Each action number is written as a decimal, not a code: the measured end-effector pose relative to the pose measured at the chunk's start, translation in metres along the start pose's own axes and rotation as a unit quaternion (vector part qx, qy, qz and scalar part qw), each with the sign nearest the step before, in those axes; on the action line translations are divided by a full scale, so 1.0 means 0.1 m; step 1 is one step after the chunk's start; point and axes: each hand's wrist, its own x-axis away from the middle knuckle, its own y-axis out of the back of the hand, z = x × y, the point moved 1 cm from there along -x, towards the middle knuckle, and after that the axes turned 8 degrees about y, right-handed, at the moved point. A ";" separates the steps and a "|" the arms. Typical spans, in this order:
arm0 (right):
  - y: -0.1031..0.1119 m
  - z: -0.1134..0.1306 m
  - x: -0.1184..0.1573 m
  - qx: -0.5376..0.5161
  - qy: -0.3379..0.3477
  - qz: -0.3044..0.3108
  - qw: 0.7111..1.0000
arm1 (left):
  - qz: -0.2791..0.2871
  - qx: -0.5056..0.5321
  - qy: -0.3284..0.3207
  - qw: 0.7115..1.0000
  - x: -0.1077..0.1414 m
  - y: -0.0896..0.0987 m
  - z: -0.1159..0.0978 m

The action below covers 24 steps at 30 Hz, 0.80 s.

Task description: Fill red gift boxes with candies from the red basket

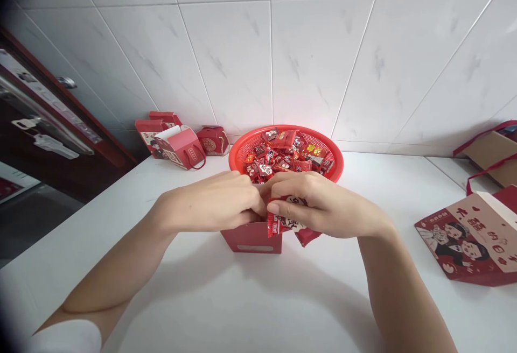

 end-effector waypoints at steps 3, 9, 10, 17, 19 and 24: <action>0.00 -0.01 0.01 0.005 -0.008 0.005 1.000 | 0.071 0.004 -0.013 0.997 -0.11 0.00 0.01; 0.00 -0.03 0.01 0.016 -0.014 0.000 1.000 | 0.118 -0.003 -0.020 0.993 -0.14 0.00 0.06; 0.01 -0.03 0.00 0.013 -0.015 -0.001 1.000 | 0.112 0.007 -0.021 0.993 -0.13 0.01 0.08; 0.00 -0.01 -0.01 -0.011 -0.030 -0.027 0.999 | 0.034 0.148 0.021 0.988 0.07 0.04 0.16; -0.01 0.00 -0.02 -0.024 -0.035 -0.066 0.997 | -0.009 0.173 0.012 0.985 0.14 0.03 0.17; -0.08 -0.01 -0.07 -0.059 -0.032 -0.209 0.976 | -0.119 0.226 0.019 0.967 0.25 -0.05 0.20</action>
